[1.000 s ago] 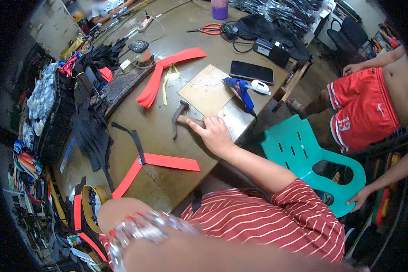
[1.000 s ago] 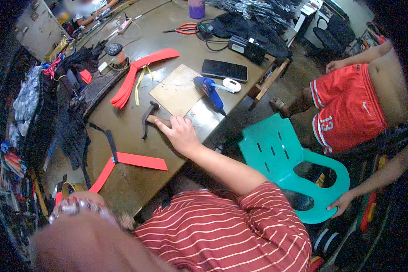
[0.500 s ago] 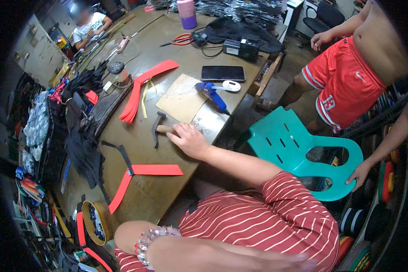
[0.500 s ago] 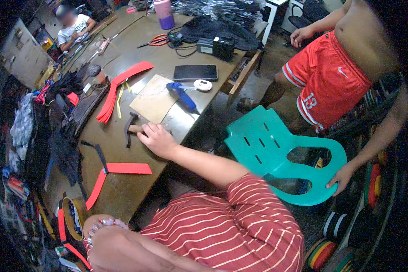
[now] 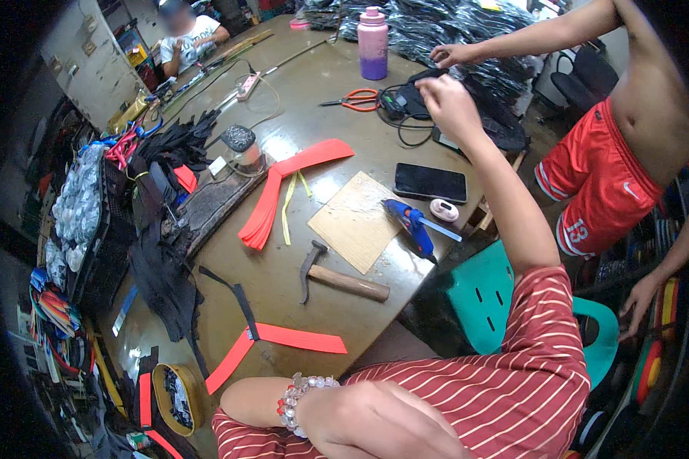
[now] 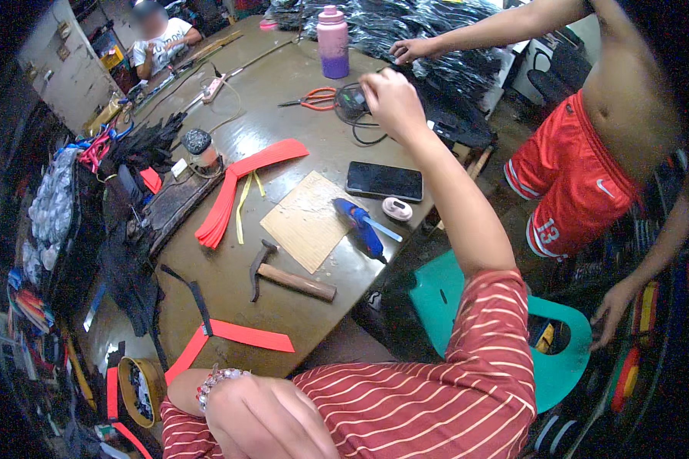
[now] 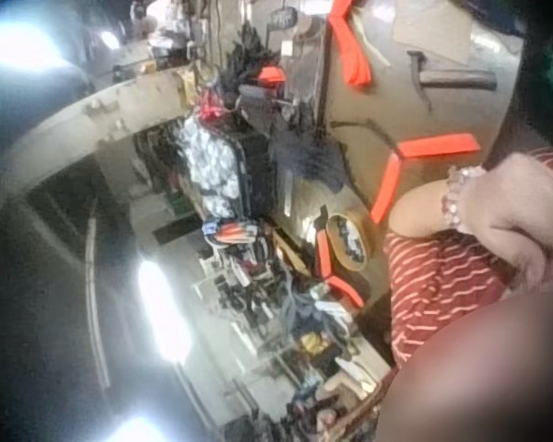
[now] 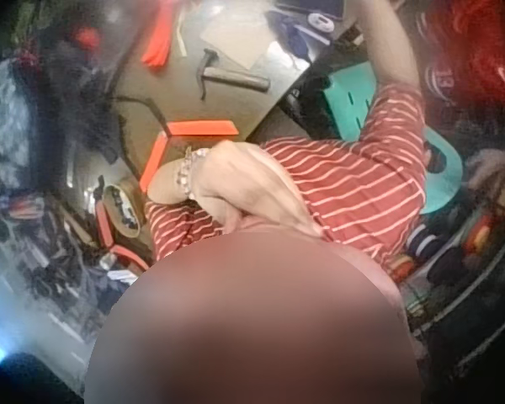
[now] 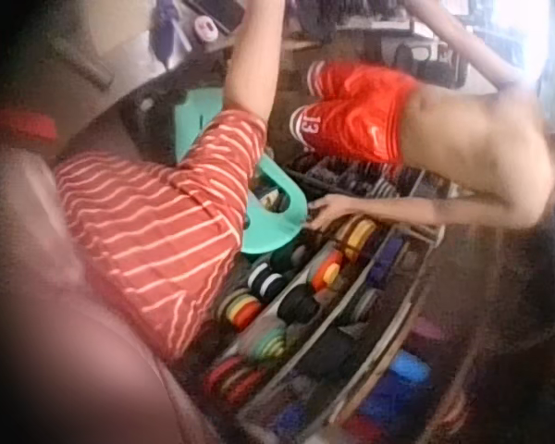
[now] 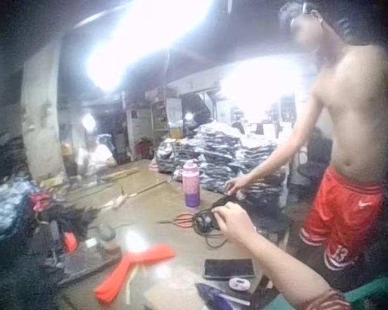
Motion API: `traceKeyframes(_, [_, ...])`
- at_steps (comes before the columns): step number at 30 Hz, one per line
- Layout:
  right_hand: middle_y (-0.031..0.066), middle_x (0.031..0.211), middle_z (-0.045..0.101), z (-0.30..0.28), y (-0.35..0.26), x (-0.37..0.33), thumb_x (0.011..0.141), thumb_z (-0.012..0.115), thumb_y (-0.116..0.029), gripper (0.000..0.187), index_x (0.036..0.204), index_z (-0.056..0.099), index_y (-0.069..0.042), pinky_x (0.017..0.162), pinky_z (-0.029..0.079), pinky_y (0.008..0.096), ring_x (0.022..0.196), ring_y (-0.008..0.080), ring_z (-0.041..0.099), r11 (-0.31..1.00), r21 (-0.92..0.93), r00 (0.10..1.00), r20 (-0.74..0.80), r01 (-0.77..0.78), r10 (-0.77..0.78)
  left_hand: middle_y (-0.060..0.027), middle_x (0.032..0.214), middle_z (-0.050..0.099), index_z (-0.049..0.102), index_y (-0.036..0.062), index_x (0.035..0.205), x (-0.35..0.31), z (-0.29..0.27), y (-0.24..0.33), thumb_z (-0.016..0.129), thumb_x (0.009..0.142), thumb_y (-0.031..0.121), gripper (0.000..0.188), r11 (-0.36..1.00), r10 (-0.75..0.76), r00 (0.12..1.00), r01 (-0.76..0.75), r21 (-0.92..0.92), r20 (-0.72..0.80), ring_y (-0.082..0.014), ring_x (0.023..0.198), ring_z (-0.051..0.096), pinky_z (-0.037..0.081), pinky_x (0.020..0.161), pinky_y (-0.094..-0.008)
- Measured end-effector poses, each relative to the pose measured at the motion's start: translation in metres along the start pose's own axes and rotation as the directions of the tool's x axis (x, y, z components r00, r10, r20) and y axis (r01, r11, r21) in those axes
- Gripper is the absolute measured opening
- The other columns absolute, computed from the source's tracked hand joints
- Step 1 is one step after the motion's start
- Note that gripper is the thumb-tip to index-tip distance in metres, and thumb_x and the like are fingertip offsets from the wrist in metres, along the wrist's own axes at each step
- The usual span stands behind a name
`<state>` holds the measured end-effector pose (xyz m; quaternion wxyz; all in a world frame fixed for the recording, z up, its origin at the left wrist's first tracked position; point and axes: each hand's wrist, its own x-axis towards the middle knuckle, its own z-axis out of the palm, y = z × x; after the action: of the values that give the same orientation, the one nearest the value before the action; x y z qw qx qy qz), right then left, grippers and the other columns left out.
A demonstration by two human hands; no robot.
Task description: The person assembles a black mesh bag by attaching red and black straps using a hot glue gun. They align the straps, apply glue, and press them together, then attach the assembled strap to the bag and test the fit.
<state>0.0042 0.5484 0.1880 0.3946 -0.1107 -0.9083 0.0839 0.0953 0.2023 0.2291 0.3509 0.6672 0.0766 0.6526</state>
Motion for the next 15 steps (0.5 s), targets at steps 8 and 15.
traceKeyframes(8, [0.0200,0.108,0.056,0.019,0.016,0.029,0.085,0.058,-0.021,0.035,0.119,0.058,-0.014,0.091,0.043,0.0404,0.102,0.0351,0.056,0.998,-0.054,0.866,0.498,-0.027,0.051,-0.0130,0.079,0.064,0.063,-0.0010,0.084,-0.064,-0.011,0.051,0.052,0.091,0.009,0.016,0.845,-0.191,0.560,0.511,0.155,-0.806,-0.0208,0.072,0.062,0.049,0.063,-0.0300])
traceKeyframes(15, [0.0097,0.098,0.063,-0.170,-0.080,-0.015,0.088,0.058,-0.012,0.027,0.114,0.061,-0.004,0.077,0.048,0.0274,0.089,0.0166,0.061,0.974,0.023,0.950,-0.229,0.225,-0.214,-0.0036,0.074,0.056,0.055,0.0069,0.070,-0.018,0.030,0.133,0.061,0.079,0.003,0.011,0.864,0.102,0.828,0.201,0.462,-0.552,-0.0185,0.068,0.057,0.052,0.058,-0.0323])
